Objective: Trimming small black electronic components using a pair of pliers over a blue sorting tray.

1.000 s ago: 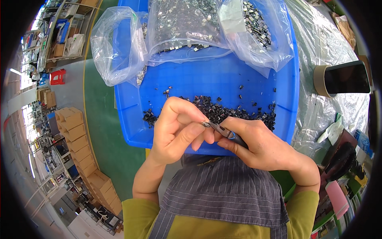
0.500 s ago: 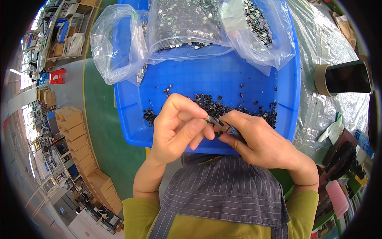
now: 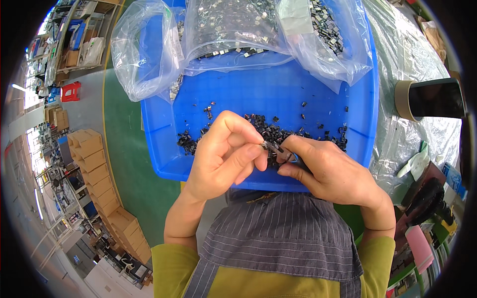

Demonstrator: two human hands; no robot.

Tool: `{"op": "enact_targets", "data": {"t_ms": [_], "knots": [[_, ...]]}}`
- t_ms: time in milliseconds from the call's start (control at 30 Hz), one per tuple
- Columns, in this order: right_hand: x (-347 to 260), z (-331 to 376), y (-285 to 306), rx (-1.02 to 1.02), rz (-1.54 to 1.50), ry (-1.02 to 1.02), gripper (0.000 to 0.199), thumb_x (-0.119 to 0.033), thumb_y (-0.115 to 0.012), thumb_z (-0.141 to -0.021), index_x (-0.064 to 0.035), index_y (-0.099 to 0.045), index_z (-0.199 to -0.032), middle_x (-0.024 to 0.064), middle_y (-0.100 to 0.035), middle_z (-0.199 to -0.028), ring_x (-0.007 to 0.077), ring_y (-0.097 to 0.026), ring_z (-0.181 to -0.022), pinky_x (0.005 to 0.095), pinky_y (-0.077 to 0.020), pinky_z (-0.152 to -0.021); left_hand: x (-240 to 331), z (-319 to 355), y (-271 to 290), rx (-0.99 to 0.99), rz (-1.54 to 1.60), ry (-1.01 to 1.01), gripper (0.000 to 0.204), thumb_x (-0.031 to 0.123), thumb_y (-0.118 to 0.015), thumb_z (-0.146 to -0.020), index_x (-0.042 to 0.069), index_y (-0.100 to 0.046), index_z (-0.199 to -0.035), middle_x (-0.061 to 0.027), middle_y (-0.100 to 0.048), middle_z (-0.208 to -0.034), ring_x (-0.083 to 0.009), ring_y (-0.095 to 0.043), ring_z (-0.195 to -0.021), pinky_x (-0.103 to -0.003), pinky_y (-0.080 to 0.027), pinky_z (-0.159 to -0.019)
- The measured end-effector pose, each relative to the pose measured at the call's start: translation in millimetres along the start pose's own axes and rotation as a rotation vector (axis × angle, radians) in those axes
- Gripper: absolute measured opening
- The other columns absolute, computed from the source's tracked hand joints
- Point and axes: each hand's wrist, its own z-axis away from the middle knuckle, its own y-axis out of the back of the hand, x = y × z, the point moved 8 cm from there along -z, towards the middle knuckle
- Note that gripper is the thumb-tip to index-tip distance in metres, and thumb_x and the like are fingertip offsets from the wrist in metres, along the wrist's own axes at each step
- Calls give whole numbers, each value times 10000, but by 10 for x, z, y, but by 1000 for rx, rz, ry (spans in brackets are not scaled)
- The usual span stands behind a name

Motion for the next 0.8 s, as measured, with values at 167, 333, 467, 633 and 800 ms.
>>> {"op": "enact_targets", "data": {"t_ms": [167, 333, 467, 633, 800], "knots": [[-12, 24, 59, 118, 6, 2, 216, -113, -635, -867, 10, -516, -999, 187, -643, -918, 399, -612, -883, 420, -480, -717, 58, -32, -2, 41, 8, -36, 107, 20, -503, -950, 8, -481, -1054, -119, -645, -806, -81, -523, -521, -207, -415, -470], [40, 16, 15, 58, 6, -76, 204, -108, -632, -872, 15, -516, -988, 188, -645, -919, 400, -614, -876, 410, -482, -714, 194, -41, -18, 2, -627, -204, 116, 10, -601, -872, -7, -601, -986, -102, -639, -758, -161, -593, -559, -264, -459, -493], [5, 9, 20, 120, -79, 49, 238, -145, -617, -889, 23, -466, -965, 261, -584, -744, 456, -576, -729, 479, -431, -578, 359, -7, -134, 75, -954, -575, 179, -13, -665, -781, -26, -600, -948, -103, -587, -692, -236, -570, -536, -309, -429, -449], [-22, 3, 38, 113, -113, 32, 239, -141, -613, -893, 29, -460, -961, 264, -583, -756, 459, -572, -741, 476, -433, -590, 443, 95, -215, 149, -1179, -822, 229, 24, -704, -762, -50, -611, -959, -67, -556, -626, -186, -517, -479, -296, -374, -404], [-17, -20, 41, 120, -150, -15, 222, -115, -615, -885, 29, -469, -969, 255, -592, -795, 455, -579, -768, 468, -450, -614, 422, 98, -199, 211, -1218, -854, 256, 91, -676, -831, -40, -616, -1043, -58, -599, -669, -156, -529, -486, -273, -364, -414]]}}
